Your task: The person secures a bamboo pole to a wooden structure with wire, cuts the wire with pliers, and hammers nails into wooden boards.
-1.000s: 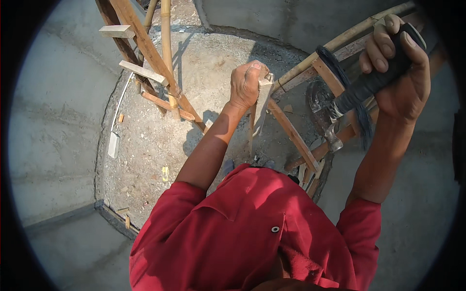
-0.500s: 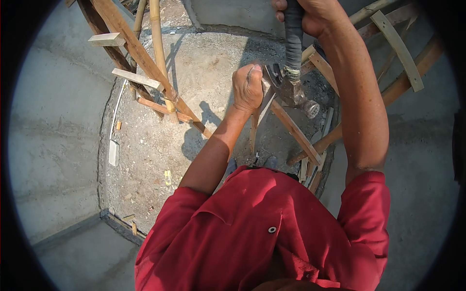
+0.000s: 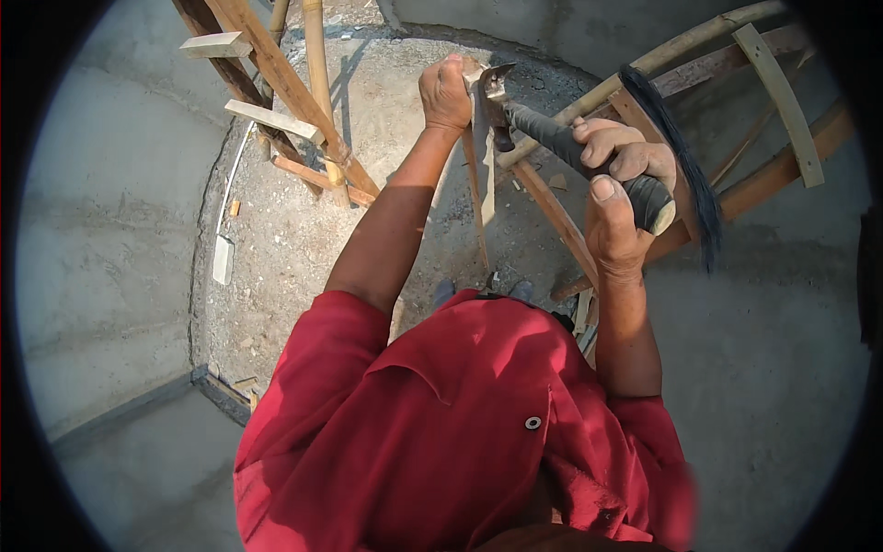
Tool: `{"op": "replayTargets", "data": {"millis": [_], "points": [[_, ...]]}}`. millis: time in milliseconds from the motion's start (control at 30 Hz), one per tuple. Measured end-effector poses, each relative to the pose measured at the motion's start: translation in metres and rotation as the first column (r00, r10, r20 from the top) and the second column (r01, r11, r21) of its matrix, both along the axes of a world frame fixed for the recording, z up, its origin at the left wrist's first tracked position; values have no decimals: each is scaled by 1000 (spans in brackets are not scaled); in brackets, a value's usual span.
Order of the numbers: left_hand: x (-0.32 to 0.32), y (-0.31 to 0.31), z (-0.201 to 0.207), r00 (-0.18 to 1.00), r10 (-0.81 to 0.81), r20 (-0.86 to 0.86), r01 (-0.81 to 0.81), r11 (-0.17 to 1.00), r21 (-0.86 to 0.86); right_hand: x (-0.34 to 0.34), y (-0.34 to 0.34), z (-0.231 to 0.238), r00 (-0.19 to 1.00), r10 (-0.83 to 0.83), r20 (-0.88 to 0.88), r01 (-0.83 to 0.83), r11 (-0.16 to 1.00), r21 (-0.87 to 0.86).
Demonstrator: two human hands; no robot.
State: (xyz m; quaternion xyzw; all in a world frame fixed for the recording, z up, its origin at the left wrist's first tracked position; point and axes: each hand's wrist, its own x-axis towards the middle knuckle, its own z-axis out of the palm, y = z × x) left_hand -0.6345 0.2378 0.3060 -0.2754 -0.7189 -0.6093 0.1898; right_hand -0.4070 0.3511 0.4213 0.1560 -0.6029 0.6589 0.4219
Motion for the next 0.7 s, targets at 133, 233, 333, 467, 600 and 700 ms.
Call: {"op": "replayTargets", "data": {"millis": [133, 233, 333, 467, 600, 700], "points": [[7, 19, 17, 983, 110, -149, -98, 991, 86, 40, 22, 54, 942, 59, 329, -173, 928, 329], [45, 26, 20, 999, -29, 34, 27, 999, 42, 73, 76, 102, 694, 36, 719, -392, 857, 336], [78, 39, 23, 998, 51, 46, -52, 999, 16, 76, 81, 151, 355, -471, 808, -463, 662, 590], [96, 80, 24, 995, -97, 24, 94, 991, 99, 98, 81, 159, -22, -862, 506, -614, 411, 674], [95, 95, 10, 770, -102, -630, -111, 951, -290, 101, 59, 184, -248, -839, 485, -549, 534, 643], [91, 85, 10, 887, -140, -441, 90, 987, -132, 119, 74, 151, 149, -896, 419, -499, 297, 814]]}}
